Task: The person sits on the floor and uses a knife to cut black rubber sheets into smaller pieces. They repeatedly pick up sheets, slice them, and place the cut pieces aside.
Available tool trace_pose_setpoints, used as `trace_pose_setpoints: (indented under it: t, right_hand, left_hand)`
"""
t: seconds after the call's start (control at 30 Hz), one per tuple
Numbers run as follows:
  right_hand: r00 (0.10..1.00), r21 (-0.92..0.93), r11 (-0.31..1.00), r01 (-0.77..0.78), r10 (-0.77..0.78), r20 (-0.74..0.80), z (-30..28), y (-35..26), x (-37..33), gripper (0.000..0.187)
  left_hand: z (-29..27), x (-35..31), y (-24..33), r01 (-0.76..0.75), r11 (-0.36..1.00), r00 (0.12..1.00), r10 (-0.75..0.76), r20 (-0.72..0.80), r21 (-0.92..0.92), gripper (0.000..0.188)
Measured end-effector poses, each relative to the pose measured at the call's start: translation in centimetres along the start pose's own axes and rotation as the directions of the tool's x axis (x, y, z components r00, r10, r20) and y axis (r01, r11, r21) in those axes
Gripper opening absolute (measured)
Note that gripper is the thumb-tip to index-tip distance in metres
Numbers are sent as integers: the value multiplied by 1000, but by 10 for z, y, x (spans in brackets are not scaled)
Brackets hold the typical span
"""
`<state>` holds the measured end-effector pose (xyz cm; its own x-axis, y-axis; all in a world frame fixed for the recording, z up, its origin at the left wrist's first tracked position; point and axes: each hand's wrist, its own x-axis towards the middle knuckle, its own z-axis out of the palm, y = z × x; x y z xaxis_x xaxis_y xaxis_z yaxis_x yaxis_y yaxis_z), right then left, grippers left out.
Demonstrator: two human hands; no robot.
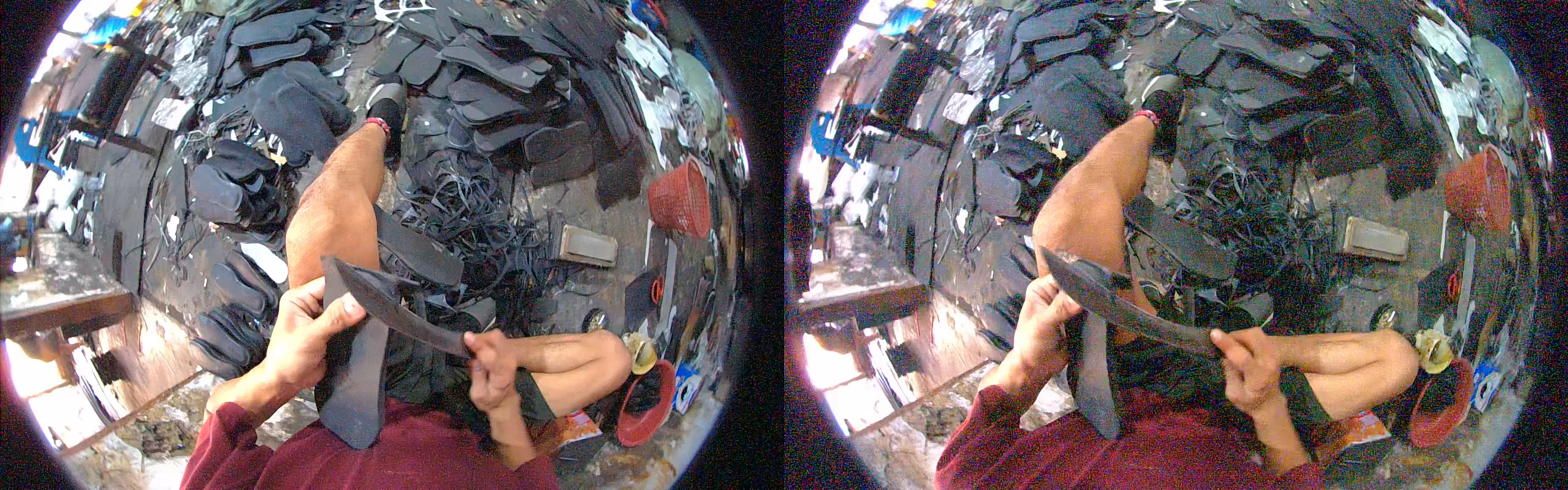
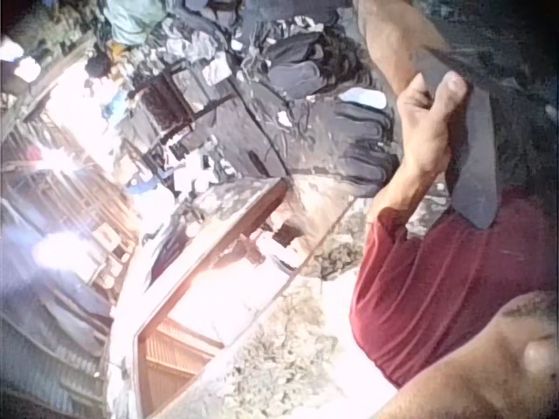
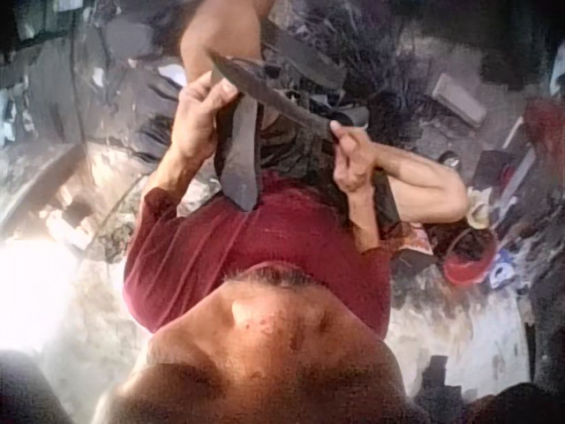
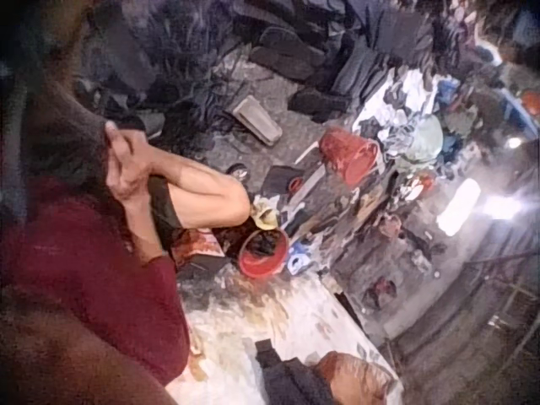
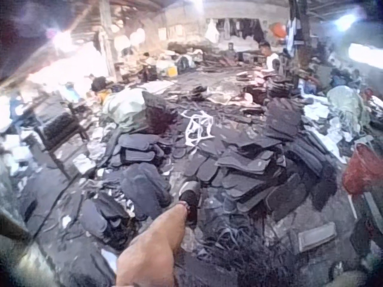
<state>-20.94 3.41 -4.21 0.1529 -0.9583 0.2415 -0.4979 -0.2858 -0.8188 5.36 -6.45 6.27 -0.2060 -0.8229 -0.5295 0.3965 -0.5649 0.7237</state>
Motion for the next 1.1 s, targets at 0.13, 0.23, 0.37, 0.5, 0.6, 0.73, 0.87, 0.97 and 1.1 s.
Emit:
trace_pose_setpoints:
  t: [0.13, 0.23, 0.37, 0.5, 0.6, 0.73, 0.87, 0.97, 1.1]
  right_hand:
    - [963, -25, 996, 91, -82, 258, -49, -8, 66, 45]
    - [918, -104, 984, 148, -97, 384, -74, -25, 109, 46]
    - [835, -36, 992, 124, -85, 544, -68, -41, 160, 45]
    - [671, 23, 985, 170, -133, 730, -58, -55, 206, 45]
    - [534, 145, 988, 60, -155, 831, -55, -53, 224, 38]
    - [665, 394, 855, -338, -80, 743, -88, -21, 183, 37]
    - [867, 469, 759, -451, 248, 432, -91, -51, 122, 38]
    - [990, 380, 915, -137, 117, 76, -63, -49, 85, 42]
    - [917, 449, 869, -206, 332, -221, -23, -42, 48, 56]
  left_hand:
    - [-2, 1, 1, 14, 997, 1000, -16, 20, 75, 21]
    - [3, 5, 0, 61, 984, 995, -73, 67, 168, 18]
    - [6, 2, 0, 49, 954, 994, -75, 75, 294, 25]
    - [13, 0, 4, 137, 931, 988, -155, 27, 339, 33]
    - [16, 2, 8, 124, 833, 973, -208, 99, 540, 33]
    - [-23, 2, 20, 373, 926, 841, -364, 400, 59, 60]
    - [-27, 12, -41, -72, 941, 972, 140, 187, -331, 77]
    - [49, 34, -53, -388, 897, 921, 370, -124, -213, 89]
    - [101, 41, -32, -246, 938, 969, 239, -56, -244, 44]
